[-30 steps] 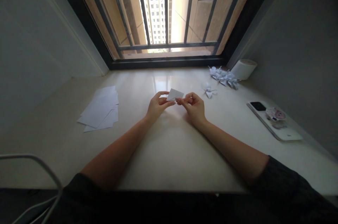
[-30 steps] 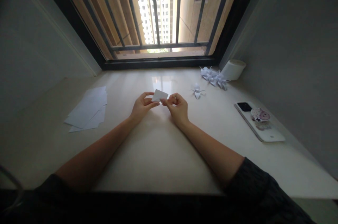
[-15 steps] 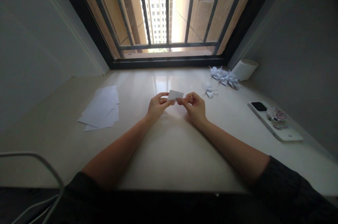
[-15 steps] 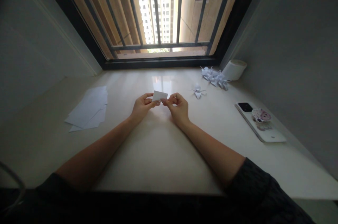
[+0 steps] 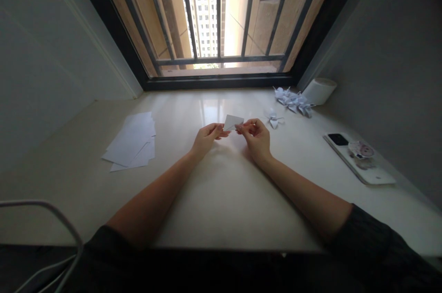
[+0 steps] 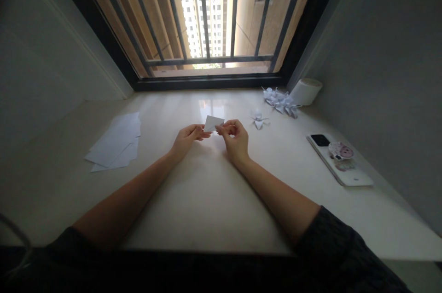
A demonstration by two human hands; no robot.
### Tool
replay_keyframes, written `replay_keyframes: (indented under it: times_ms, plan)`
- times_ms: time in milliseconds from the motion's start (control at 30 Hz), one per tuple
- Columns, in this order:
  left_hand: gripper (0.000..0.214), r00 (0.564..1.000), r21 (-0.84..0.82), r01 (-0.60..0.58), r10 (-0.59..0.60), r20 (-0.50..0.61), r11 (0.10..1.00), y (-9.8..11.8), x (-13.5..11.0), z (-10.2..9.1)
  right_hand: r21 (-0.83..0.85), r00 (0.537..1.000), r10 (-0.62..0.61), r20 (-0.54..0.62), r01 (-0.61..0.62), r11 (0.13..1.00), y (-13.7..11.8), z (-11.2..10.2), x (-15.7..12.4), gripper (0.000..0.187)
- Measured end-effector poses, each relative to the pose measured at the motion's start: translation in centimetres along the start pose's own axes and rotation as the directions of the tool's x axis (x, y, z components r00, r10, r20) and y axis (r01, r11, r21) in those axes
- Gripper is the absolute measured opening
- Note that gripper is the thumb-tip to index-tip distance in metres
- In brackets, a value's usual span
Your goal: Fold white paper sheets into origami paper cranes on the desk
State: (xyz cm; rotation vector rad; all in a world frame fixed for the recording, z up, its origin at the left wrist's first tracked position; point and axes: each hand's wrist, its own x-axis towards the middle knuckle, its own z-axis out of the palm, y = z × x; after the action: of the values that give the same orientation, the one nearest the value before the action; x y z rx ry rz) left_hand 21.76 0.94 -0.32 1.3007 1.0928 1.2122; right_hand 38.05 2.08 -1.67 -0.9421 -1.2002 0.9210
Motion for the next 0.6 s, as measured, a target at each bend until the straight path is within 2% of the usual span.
replay_keyframes:
  times_ms: [200,400,600]
  plan:
    - [0.041,0.999,0.121,0.012,-0.016,0.031,0.993,0.37,-0.31,0.26,-0.019,0.999,-0.002,0.034,0.003,1.0,-0.33,0.17,-0.27,0.031]
    - [0.032,1.0,0.159,-0.024,0.024,0.002,0.987,0.42,-0.55,0.46,-0.039,0.996,-0.006,0.086,0.009,0.999,-0.46,0.27,-0.48,0.03]
    - [0.034,0.998,0.19,-0.06,0.06,0.008,0.98,0.37,-0.53,0.29,0.065,0.984,0.022,0.177,-0.034,0.997,-0.29,0.41,-0.42,0.05]
